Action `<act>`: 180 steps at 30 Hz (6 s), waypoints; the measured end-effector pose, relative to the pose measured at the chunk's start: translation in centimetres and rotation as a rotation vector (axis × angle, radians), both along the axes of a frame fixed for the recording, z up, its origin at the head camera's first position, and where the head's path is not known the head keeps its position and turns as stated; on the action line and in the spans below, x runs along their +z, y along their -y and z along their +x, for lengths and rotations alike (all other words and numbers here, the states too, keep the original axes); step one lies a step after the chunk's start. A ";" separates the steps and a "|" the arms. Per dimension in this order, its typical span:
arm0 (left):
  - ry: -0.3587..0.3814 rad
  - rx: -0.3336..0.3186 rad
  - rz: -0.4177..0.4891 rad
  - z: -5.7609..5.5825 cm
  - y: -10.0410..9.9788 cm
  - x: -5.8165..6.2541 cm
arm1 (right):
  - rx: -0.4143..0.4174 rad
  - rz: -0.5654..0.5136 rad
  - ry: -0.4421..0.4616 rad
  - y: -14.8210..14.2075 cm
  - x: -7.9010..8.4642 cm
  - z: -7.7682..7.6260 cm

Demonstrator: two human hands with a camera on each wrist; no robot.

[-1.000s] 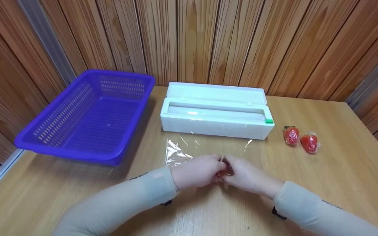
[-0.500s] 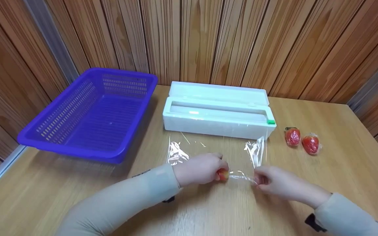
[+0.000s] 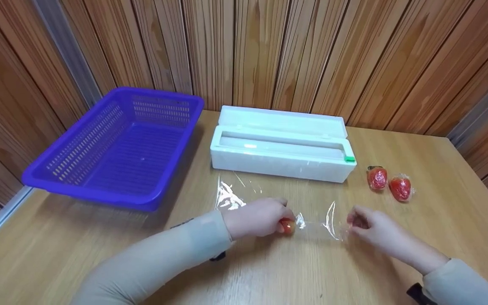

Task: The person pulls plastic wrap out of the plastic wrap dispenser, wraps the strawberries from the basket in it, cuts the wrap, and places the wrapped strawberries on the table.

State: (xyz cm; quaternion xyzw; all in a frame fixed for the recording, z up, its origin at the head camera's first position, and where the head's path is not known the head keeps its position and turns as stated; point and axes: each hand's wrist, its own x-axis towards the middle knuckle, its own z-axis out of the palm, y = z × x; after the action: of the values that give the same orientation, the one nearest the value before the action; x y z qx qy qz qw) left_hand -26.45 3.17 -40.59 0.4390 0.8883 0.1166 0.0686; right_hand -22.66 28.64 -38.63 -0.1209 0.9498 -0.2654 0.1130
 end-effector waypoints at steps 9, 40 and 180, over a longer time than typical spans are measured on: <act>0.076 -0.007 -0.044 -1.1 -0.1 0.6 | 0.342 0.236 -0.631 6.3 -0.3 2.7; 0.360 0.251 -0.108 -2.9 3.1 1.3 | 0.362 0.282 -0.596 10.7 -3.4 -1.5; -0.232 0.203 -0.174 -4.3 -2.9 -0.3 | -0.049 -0.070 -0.266 -2.4 -0.3 -12.4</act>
State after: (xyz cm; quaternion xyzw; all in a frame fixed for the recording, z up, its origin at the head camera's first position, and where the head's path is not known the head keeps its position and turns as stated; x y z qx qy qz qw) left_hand -30.72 6.03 -40.89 0.3499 0.9367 -0.0060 -0.0087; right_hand -35.11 31.06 -38.97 -0.1359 0.9493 -0.2824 -0.0248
